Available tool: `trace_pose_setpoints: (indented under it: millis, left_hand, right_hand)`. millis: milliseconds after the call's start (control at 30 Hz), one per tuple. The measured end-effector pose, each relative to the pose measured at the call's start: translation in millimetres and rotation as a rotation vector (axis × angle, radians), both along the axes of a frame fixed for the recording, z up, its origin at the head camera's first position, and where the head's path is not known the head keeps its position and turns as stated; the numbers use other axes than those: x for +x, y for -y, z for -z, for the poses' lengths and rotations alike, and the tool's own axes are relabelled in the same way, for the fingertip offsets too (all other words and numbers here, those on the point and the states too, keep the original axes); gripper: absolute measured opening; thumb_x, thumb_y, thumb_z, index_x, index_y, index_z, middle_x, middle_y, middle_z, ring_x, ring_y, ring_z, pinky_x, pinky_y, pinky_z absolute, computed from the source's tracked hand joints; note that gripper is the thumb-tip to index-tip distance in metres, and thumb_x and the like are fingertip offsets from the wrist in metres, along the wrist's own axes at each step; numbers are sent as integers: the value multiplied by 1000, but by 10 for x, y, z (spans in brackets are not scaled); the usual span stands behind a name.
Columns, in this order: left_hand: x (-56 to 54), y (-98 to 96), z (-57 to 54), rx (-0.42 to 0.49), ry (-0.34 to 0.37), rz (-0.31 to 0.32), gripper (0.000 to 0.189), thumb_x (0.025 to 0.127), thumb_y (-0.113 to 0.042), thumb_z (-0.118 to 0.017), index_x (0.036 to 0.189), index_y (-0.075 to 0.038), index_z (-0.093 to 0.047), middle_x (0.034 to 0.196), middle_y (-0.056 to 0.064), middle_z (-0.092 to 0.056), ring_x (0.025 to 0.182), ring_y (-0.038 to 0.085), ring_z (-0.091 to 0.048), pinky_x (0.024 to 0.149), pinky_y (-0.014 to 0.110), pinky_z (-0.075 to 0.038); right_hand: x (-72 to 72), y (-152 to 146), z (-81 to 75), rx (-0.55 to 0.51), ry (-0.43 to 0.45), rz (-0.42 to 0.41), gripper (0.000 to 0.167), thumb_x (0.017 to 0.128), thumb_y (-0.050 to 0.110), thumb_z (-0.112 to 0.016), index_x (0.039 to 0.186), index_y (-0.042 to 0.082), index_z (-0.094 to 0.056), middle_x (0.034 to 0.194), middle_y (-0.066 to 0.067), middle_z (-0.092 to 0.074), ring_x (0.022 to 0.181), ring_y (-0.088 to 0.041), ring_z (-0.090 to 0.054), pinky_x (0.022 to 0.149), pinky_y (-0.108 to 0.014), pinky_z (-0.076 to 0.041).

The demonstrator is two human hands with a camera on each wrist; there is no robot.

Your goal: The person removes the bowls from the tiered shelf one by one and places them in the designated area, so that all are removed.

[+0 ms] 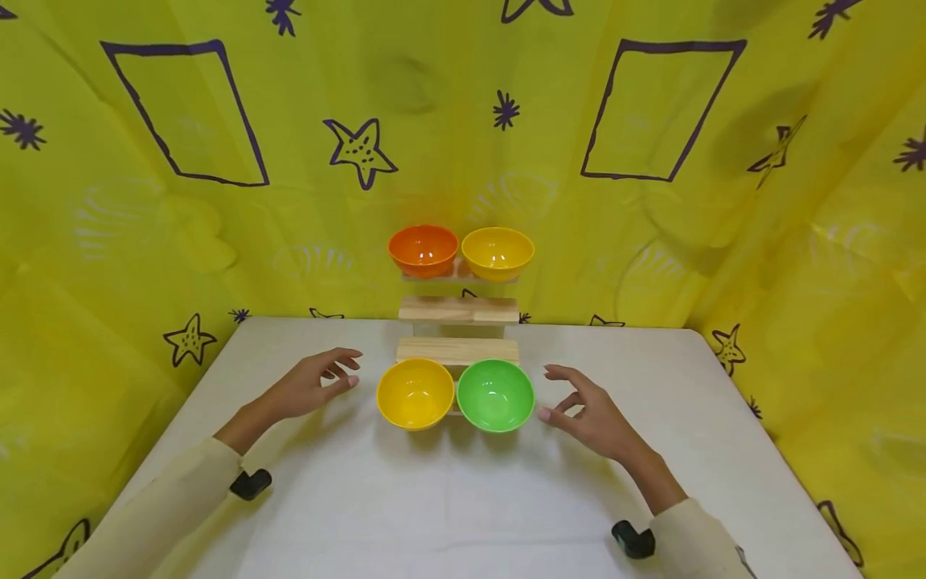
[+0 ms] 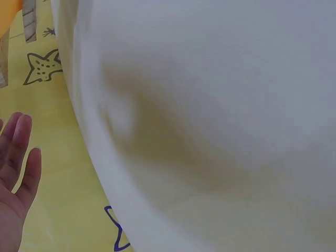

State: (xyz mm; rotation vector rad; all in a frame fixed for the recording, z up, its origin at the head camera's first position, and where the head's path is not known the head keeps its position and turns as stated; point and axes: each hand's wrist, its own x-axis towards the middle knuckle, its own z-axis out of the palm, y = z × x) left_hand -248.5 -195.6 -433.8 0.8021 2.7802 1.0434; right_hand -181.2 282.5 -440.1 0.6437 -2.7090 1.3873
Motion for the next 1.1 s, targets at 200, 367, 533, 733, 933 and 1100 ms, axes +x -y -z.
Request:
trace_pose_setpoints:
  millis: [200,367,533,733,933,1100]
  left_hand:
    - [-78,-97,12,42,7,-9,45,101,-32,-62,138,-8,-56,124,12,-68,106,24,-67,96,46,-52]
    - [-152,-182,28,78,7,-24,42,101,-31,-62,136,-7,-58,123,13,-68,104,25,-67,94,45,-54]
    - [-201,-261,18,96,12,-44,41,101,-29,-63,135,-8,-60,122,9,-69,103,25,-68,93,43,-54]
    - [-261,-357,-2,114,52,-47,45,100,-27,-65,138,-6,-57,125,11,-68,105,26,-67,92,42,-55]
    - [-307,-452,-38,134,71,-17,48,100,-25,-65,142,-6,-54,126,13,-67,107,28,-67,90,42,-56]
    - [-335,-500,-37,128,88,-18,46,100,-26,-64,143,-10,-54,129,12,-66,108,29,-67,87,40,-57]
  right_hand:
    - [20,78,0,-69,45,-38,68,90,10,-75,149,12,-41,144,-26,-46,87,-7,-68,66,-31,-59]
    - [28,144,4,-102,58,-57,75,86,9,-79,150,12,-39,148,-26,-42,86,-8,-69,64,-31,-59]
    - [32,207,1,-133,66,-75,83,84,8,-81,152,11,-35,150,-28,-37,85,-8,-70,63,-32,-59]
    - [45,273,9,-147,69,-75,89,81,8,-83,153,10,-32,150,-25,-36,83,-9,-69,61,-31,-58]
    - [46,326,32,-147,64,-79,93,79,8,-85,153,3,-29,150,-28,-33,83,-18,-69,60,-32,-58]
    - [51,355,34,-146,83,-72,98,77,10,-86,155,3,-26,152,-27,-31,83,-24,-69,63,-32,-59]
